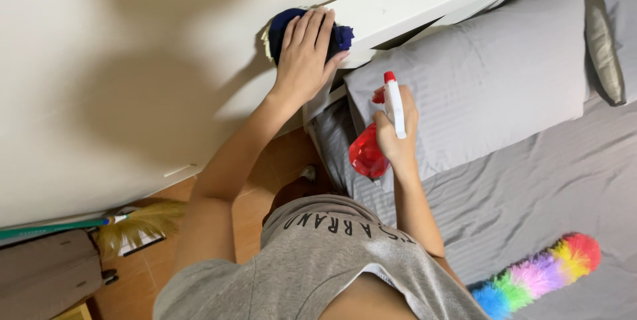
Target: The person sweeps the tiled floor with a broom and dustpan, then wipes the white bed frame and a wooden clothes rack using a spray bottle and a cloth. They also pick up a patterned cloth from a storage shelf.
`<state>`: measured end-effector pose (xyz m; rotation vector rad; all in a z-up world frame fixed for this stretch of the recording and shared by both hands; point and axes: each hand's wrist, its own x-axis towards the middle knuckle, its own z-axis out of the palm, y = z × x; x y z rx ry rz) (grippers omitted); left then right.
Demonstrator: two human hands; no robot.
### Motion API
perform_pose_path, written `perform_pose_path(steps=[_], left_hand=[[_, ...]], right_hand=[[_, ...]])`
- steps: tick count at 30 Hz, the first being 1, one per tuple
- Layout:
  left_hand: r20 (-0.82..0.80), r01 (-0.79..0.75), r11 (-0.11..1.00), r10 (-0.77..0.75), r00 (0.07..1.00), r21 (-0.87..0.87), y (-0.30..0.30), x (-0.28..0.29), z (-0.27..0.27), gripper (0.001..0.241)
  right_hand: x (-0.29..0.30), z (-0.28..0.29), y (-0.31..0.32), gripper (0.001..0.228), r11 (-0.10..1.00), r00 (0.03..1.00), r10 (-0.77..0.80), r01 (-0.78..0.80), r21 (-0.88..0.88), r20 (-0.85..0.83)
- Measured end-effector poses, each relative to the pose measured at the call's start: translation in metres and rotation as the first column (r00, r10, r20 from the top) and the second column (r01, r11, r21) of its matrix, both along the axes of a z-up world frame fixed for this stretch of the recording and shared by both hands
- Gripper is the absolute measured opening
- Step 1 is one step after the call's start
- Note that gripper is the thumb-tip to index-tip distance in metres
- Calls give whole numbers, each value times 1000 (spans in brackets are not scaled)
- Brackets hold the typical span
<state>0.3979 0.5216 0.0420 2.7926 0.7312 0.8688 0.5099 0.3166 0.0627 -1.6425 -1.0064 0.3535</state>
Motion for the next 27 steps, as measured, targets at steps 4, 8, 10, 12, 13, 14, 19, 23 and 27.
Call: perform_pose_path(steps=[4,8,10,12,13,14,19,23,27], left_hand=[[-185,7,990,20,983,144,27,63,-40,63],[-252,-55,997,40,967,-51,16,100,-25,62],[-55,57,988,-49,997,143,20,91,-34,60],[30,95,990,-99,995,107,4,60,18,60],[124,131,988,-140,982,77,-2,45,45,61],[120,127,989,-137,983,81,0,29,44,61],[-71,162,986,-164,984,-46,-10,-27,29,71],[-187,91,994,-78,979,60,4,-2,-1,71],[-157,139,989,-129,979,54,12,73,-25,74]], right_hand=[[7,-3,-6,39,997,996,-71,69,-25,-60],[13,1,-16,39,983,965,-172,157,-92,-198],[16,-2,-24,37,978,958,-207,201,-47,-201],[18,-5,-25,38,979,965,-205,203,-26,-162],[20,-6,-23,39,980,973,-198,199,-1,-115],[18,-7,-21,39,981,974,-194,196,2,-119],[13,-11,-7,37,983,981,-179,175,-60,-78],[5,-5,6,39,992,981,-126,125,-18,-147],[2,-3,0,35,989,986,-124,114,-91,-115]])
